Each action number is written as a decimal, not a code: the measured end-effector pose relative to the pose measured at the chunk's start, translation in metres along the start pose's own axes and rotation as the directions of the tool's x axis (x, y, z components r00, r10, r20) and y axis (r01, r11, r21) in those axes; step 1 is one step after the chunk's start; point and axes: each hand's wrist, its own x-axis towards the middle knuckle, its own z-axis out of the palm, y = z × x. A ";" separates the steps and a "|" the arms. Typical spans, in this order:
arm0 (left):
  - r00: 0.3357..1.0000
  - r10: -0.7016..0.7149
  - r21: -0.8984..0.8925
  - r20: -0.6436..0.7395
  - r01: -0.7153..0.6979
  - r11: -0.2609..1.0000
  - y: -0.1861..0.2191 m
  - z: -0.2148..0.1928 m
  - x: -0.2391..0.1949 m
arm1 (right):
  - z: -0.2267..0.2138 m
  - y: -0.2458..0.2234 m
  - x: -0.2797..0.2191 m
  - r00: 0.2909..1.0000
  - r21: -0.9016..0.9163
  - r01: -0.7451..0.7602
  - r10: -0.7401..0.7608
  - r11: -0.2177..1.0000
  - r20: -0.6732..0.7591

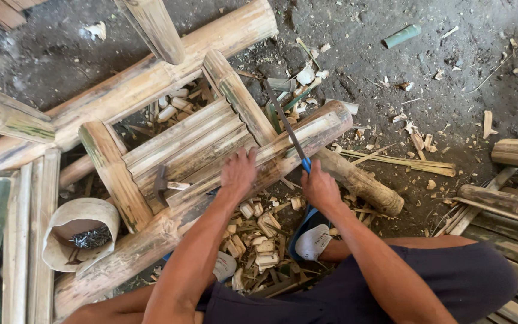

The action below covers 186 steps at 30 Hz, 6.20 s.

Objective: The person assembles a bamboo structure by placing split bamboo slats into a frame, sawing them to size, and hammering nails to secure them. The person repeatedly picks up slats, positions them, cuts them with a hand saw, and fastens them with a hammer and nails.

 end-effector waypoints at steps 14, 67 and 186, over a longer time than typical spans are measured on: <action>0.988 -0.089 -0.859 0.128 0.156 0.488 0.096 0.075 -0.018 | -0.022 0.017 0.027 0.983 -0.115 0.137 -0.150 0.984 -0.105; 0.999 -0.030 -0.292 -0.033 0.020 0.956 -0.051 -0.064 -0.025 | -0.052 -0.031 0.073 0.982 -0.432 0.086 -0.002 0.898 0.191; 0.738 -0.565 -0.879 -0.369 -0.080 0.470 -0.175 0.088 0.174 | 0.066 -0.124 0.166 0.968 0.165 0.226 -0.240 0.960 0.075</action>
